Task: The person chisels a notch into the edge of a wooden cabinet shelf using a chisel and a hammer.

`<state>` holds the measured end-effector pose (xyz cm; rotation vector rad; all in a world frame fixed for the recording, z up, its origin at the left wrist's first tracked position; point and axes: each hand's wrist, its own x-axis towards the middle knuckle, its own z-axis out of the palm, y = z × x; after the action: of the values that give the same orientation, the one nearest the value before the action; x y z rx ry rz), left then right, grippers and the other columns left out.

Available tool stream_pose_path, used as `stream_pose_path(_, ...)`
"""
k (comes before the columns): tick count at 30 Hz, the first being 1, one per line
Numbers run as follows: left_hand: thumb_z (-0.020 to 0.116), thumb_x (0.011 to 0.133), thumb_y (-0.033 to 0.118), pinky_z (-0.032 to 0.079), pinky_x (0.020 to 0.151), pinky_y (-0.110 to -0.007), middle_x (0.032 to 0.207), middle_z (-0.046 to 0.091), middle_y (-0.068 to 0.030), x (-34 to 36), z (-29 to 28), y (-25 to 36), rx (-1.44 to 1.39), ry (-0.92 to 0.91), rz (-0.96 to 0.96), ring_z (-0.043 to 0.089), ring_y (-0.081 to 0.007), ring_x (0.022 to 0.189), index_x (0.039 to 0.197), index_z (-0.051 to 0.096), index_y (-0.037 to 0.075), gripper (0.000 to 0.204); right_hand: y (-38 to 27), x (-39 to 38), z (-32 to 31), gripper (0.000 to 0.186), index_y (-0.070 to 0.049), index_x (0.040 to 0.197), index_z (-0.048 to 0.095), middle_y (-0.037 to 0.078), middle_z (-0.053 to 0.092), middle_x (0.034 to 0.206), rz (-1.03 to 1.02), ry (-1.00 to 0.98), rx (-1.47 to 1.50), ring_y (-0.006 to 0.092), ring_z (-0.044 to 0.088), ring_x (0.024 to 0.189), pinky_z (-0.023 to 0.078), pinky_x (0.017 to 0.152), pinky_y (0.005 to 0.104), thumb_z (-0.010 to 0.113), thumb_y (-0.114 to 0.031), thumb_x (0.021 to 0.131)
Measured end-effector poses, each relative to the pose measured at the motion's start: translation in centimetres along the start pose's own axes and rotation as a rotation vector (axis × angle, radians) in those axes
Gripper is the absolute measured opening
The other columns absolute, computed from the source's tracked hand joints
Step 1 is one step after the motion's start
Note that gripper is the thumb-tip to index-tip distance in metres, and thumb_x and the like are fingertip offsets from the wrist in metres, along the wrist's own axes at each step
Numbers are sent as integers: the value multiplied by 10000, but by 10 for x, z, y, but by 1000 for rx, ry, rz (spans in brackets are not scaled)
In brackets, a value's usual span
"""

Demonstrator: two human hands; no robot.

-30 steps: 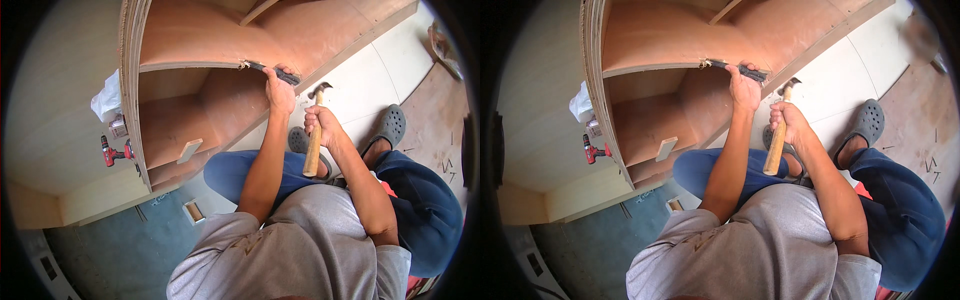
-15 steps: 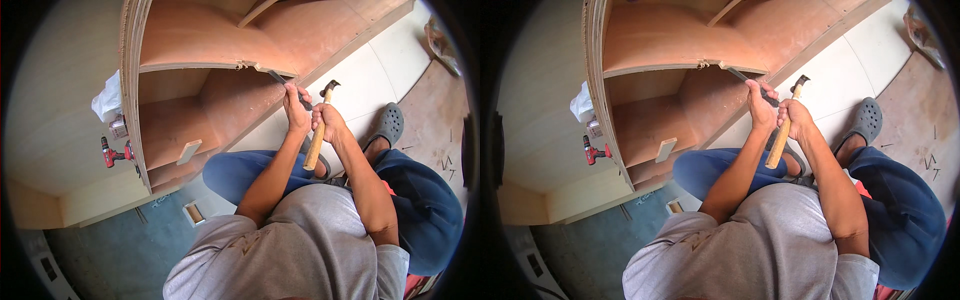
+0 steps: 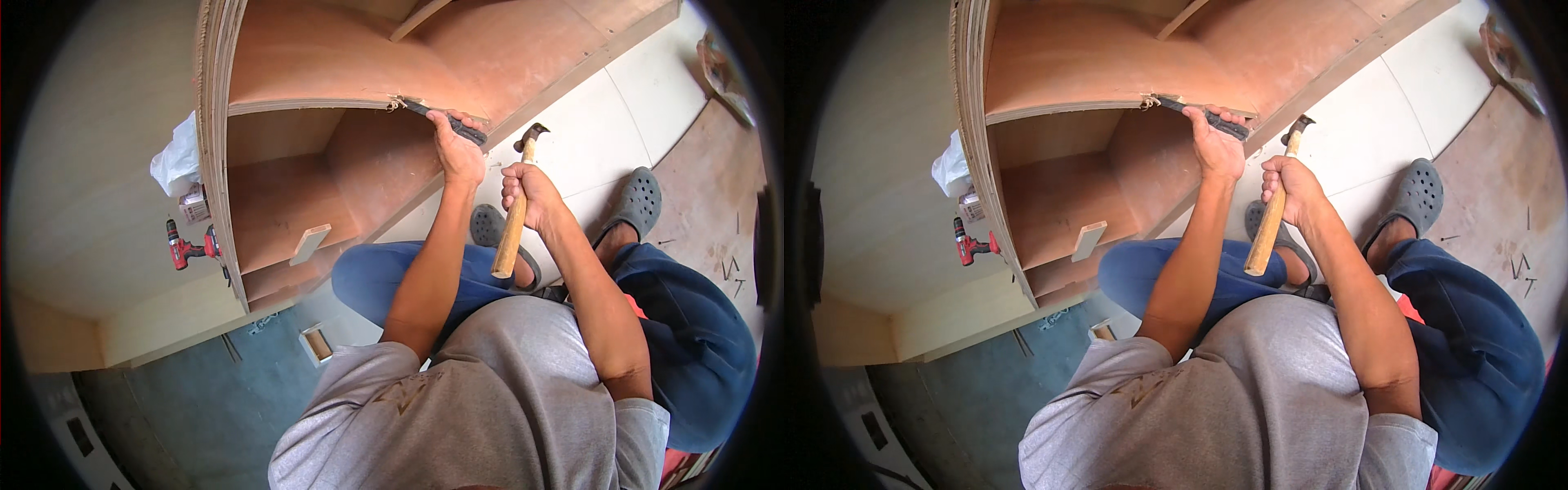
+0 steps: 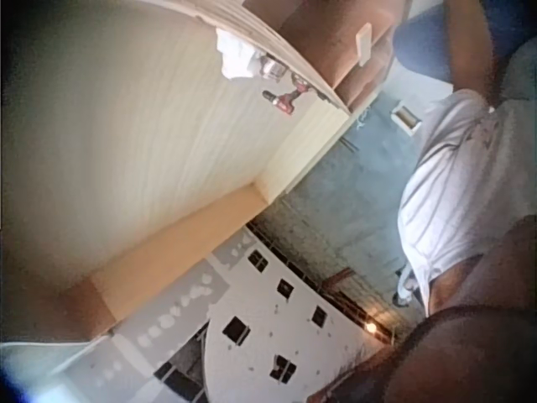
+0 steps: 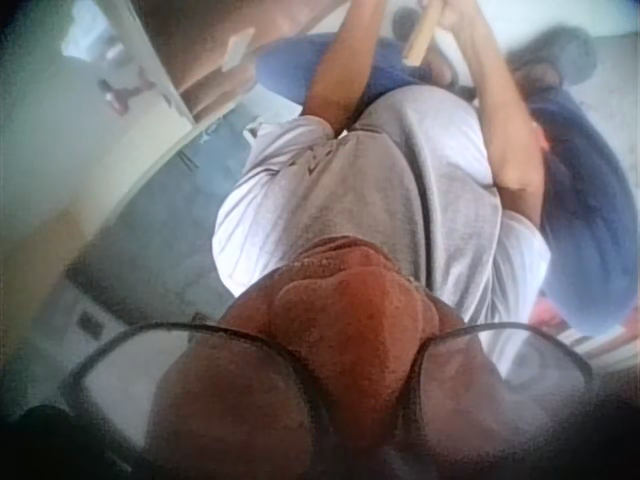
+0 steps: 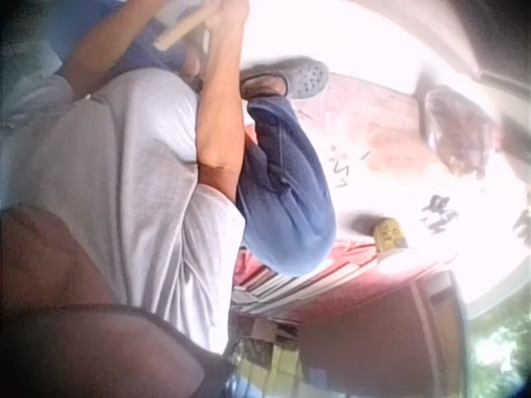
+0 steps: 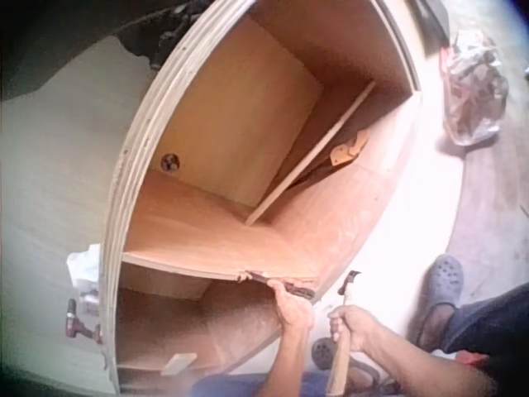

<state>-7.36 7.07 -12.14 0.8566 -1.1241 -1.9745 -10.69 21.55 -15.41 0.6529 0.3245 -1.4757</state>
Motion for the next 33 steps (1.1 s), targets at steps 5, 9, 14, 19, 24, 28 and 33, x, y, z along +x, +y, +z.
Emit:
stream_pose_path(5,491,993,656,441,751,-296,832,493,-12,-1,-2,2,16,-5,12,490,-141,768,943,487,116,542,4,2,1,162,-143,822,452,-55,419,611,16,45,-17,82,410,472,423,445,268,559,-69,917)
stream_pose_path(9,492,1002,634,443,762,-308,846,503,-14,-6,1,-1,113,-41,9,498,-140,776,955,501,119,518,4,1,0,160,-151,827,456,-57,420,614,19,44,-6,77,414,472,422,438,266,557,-66,918)
stream_pose_path(14,507,1004,611,456,768,-333,869,515,-12,6,-9,1,60,-84,-6,508,-139,775,970,517,126,486,5,4,1,160,-151,830,453,-56,417,610,4,20,-6,76,416,470,423,431,267,555,-68,921)
stream_pose_path(19,467,1008,637,460,774,-359,842,508,-16,-13,8,-12,115,-52,30,514,-169,779,1008,509,116,522,4,5,-5,171,-151,821,442,-56,415,607,-7,50,26,77,413,469,426,431,271,553,-71,923)
stream_pose_path(24,453,1015,639,445,767,-330,832,498,-17,-3,2,0,104,-63,6,497,-164,780,1030,500,113,528,5,5,-2,169,-153,819,445,-55,417,607,11,34,11,77,413,469,426,431,270,551,-69,921)
stream_pose_path(28,461,1024,619,440,759,-306,840,498,-17,-1,0,1,60,-74,8,491,-148,777,1032,491,122,498,5,6,-3,173,-157,814,445,-55,417,606,12,17,-6,78,414,467,426,432,268,552,-69,919)
stream_pose_path(33,466,1025,610,444,763,-323,842,505,-21,-1,7,0,10,-83,6,496,-158,780,1016,484,131,480,5,2,0,163,-149,823,444,-55,416,604,11,20,15,80,416,467,428,436,267,550,-74,921)
